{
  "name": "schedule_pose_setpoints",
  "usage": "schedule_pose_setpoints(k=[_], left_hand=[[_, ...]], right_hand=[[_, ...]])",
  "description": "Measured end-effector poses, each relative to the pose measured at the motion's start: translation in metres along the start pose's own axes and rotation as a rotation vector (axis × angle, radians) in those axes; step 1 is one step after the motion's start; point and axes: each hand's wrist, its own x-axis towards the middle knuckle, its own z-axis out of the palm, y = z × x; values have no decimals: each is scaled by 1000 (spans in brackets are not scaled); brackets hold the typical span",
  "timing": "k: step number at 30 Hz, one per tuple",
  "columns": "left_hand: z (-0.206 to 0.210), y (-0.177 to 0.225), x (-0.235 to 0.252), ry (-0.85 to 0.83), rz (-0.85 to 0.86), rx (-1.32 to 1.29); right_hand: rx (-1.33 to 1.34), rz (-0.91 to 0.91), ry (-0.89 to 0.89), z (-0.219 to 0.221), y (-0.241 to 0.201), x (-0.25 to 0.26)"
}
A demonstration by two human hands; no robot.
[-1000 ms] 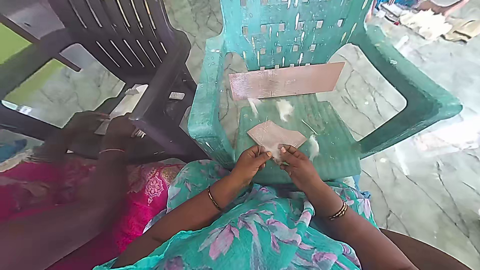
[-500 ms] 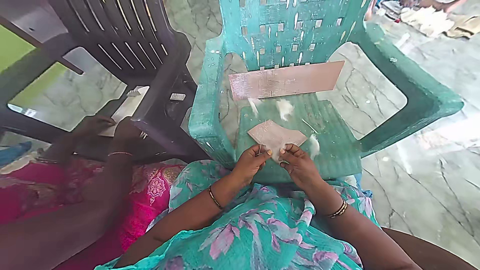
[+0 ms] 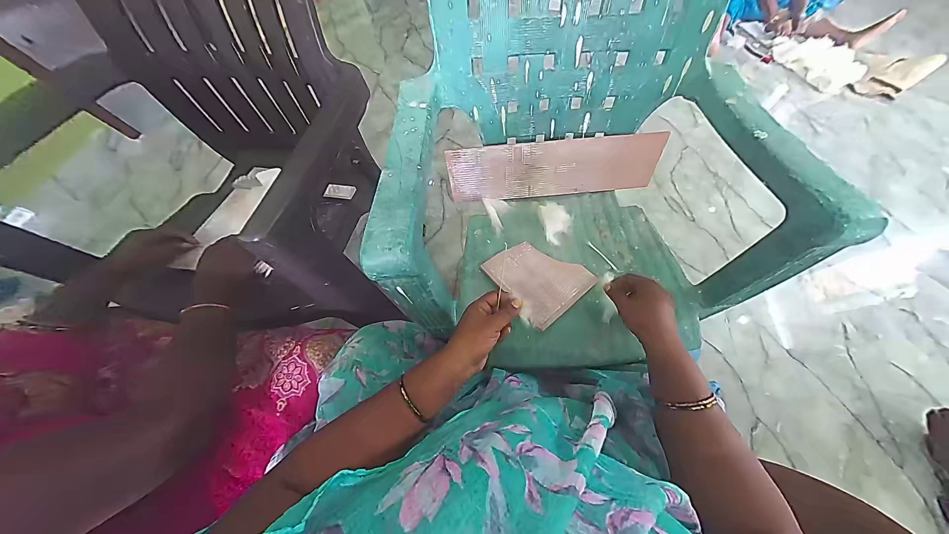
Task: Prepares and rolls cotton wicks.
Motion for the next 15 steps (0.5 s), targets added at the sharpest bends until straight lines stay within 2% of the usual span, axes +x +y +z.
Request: schedule_pose_setpoints(k=[3, 6, 11, 13, 15], left_hand=[[1, 1, -2, -10, -16, -3], [1, 0, -2, -27, -7, -13], [-3, -1, -1, -59, 16, 7], [-4, 0, -1, -57, 29, 31], [-4, -1, -1, -53, 50, 45]], right_hand=[[-196, 56, -32, 5, 8, 5], [-160, 41, 38, 5, 7, 4], [35, -278, 259, 14, -12, -13], [128, -397, 189, 25, -25, -26], [280, -385, -6, 38, -38, -40]])
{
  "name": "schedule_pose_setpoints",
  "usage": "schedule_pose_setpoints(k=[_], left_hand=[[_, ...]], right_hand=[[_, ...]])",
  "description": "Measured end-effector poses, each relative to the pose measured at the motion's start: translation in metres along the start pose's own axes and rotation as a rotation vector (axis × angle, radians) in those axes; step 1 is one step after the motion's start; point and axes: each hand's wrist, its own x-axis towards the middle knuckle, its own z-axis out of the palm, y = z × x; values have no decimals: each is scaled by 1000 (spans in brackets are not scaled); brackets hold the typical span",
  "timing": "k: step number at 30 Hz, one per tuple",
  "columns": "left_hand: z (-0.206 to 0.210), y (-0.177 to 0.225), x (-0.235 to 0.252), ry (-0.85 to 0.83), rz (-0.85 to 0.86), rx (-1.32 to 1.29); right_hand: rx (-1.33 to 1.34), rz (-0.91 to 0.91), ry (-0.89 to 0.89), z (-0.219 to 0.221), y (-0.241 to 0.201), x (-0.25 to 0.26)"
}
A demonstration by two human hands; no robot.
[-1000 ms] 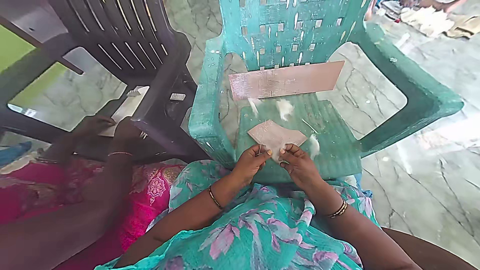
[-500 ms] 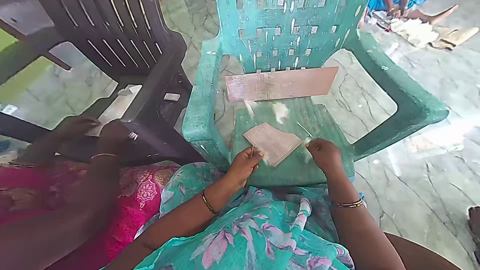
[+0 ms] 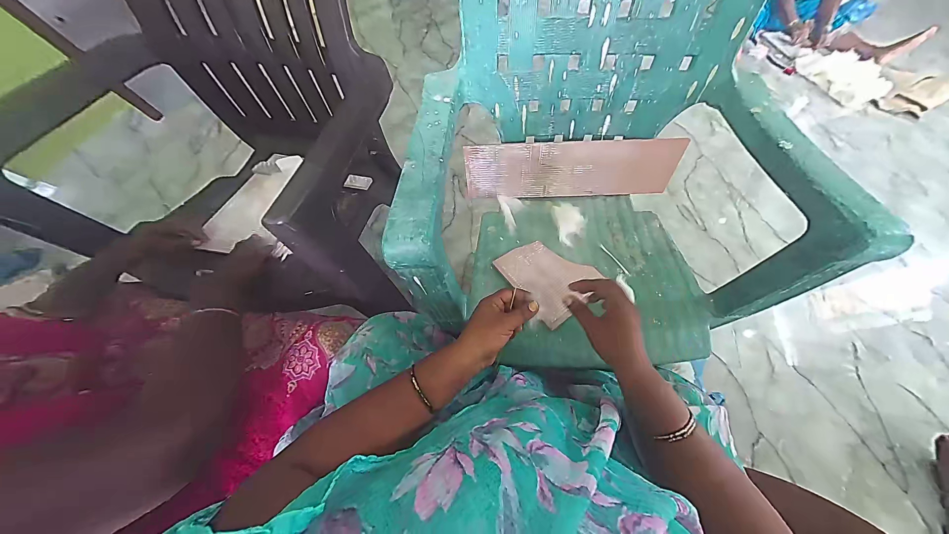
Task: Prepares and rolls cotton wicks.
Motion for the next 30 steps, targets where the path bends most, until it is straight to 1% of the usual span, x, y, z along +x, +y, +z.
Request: schedule_pose_setpoints(k=[2, 3, 5, 9, 11, 13, 15, 20, 22, 25, 28, 30], left_hand=[[1, -1, 0, 11, 11, -10], [1, -1, 0, 18, 15, -19], [2, -2, 0, 30, 16, -24], [1, -4, 2, 40, 14, -21], [1, -4, 2, 38, 11, -11], [2, -3, 2, 25, 20, 14], [3, -1, 1, -2, 35, 63], [1, -3, 3, -66, 23, 88], [0, -3, 3, -110, -11, 85], [0, -5, 5, -122, -31, 99], [-1, -5, 6, -105, 2, 127], [-3, -5, 6, -94, 24, 158]], right_hand=[[183, 156, -158, 14, -9, -4], [261, 232, -207, 19, -11, -6], [392, 313, -211, 26, -10, -7], [570, 323, -118, 24, -9, -6], [588, 345, -151, 22, -8, -5], [608, 392, -231, 21, -8, -5], [662, 440, -251, 23, -9, -4], [824, 449, -141, 27, -4, -1], [863, 450, -121, 28, -4, -1], [926, 460, -85, 28, -3, -2], [913, 449, -80, 23, 0, 0], [855, 443, -148, 18, 1, 1]])
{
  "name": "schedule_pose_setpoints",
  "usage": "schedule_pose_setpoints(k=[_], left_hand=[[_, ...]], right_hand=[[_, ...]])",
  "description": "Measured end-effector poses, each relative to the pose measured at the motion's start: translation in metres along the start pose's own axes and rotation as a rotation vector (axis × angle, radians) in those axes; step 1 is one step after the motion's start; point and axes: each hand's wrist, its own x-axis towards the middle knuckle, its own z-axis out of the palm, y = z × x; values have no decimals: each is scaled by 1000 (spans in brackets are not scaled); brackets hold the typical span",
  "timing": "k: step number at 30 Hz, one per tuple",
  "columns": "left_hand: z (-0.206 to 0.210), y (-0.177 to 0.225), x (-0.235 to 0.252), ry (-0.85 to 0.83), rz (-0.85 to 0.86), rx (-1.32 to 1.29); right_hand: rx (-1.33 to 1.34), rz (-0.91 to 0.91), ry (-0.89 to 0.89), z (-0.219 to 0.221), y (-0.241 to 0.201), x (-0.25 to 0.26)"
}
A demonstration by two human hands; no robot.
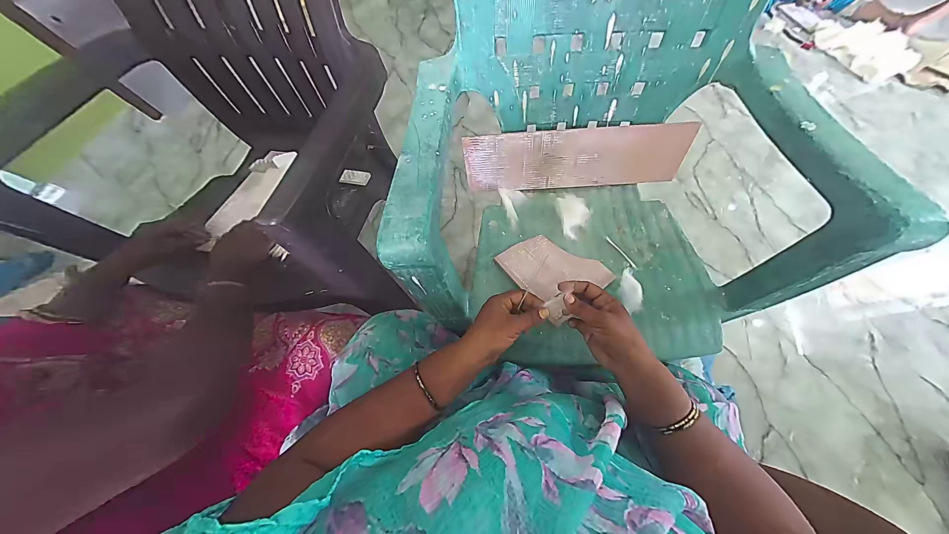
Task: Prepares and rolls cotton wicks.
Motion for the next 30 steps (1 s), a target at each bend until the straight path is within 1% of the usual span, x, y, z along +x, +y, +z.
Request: schedule_pose_setpoints(k=[2, 3, 5, 7, 11, 14, 18, 22, 25, 28, 30], left_hand=[[-1, 0, 0, 2, 12, 32], [-1, 0, 0, 6, 12, 50], [-2, 2, 1, 21, 4, 110], [-3, 5, 3, 38, -19, 237], [-4, 15, 11, 47, -56, 525], [-5, 19, 20, 69, -67, 636], [-5, 21, 25, 44, -99, 783], [-3, 21, 17, -4, -136, 880], [-4, 18, 14, -30, -84, 921], [-5, 13, 16, -3, -20, 873], [-3, 13, 19, 12, -12, 856]], right_hand=[[-67, 28, -35, -1, -1, 1], [-97, 27, -26, 0, 0, 2], [-156, -14, 39, 2, 2, 5], [-237, -71, 94, 2, 2, 9], [-576, -154, 122, -3, 7, 26], [-839, -195, 137, 1, 4, 36], [-1045, -220, 143, -2, 9, 48], [-1131, -256, 171, -12, 16, 60], [-1102, -267, 185, -19, 13, 63], [-1069, -265, 220, -25, 8, 63], [-1075, -288, 240, -28, 6, 63]])
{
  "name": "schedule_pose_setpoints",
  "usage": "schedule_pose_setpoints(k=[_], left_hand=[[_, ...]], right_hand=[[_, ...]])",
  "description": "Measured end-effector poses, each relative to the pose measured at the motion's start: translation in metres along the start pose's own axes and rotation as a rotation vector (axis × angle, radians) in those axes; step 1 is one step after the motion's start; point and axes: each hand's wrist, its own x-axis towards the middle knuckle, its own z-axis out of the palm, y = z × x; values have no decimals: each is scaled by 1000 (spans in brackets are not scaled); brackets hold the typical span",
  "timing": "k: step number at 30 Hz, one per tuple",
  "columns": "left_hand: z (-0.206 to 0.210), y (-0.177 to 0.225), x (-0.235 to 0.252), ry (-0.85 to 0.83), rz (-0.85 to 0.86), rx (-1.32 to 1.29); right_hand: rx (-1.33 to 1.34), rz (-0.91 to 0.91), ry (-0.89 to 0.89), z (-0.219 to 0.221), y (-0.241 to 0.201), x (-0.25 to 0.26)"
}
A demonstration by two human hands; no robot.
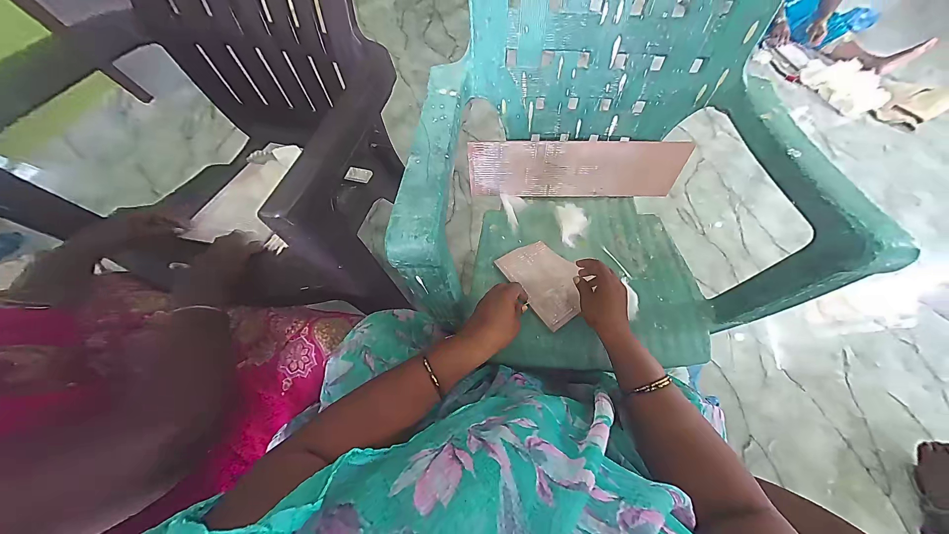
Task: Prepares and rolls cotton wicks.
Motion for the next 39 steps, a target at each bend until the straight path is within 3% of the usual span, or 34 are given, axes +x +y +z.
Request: schedule_pose_setpoints(k=[3, 7, 10, 15, 21, 25, 30, 34, 39], left_hand=[[3, 2, 5, 20, 36, 17], [7, 2, 13, -7, 31, 73], [6, 4, 15, -54, -16, 109], [-1, 5, 4, -160, -36, 104], [0, 6, -11, -285, -14, 55], [-4, -2, -10, -169, 1, -18], [-5, -17, 1, 21, 1, 22], [-8, -16, 4, -10, -16, 67], [-5, -14, -5, -76, 8, 79]], right_hand=[[-57, -95, -36, 1, -1, 0], [-230, -367, -234, 13, -3, 1], [-400, -376, -476, 15, -3, -5], [-564, -310, -652, -12, -11, -36], [-626, -310, -714, -46, -6, -70], [-646, -226, -687, -62, -23, -54], [-646, -237, -591, -22, -42, -10], [-538, -360, -571, 15, -29, 5], [-589, -345, -672, -2, -19, -27]])
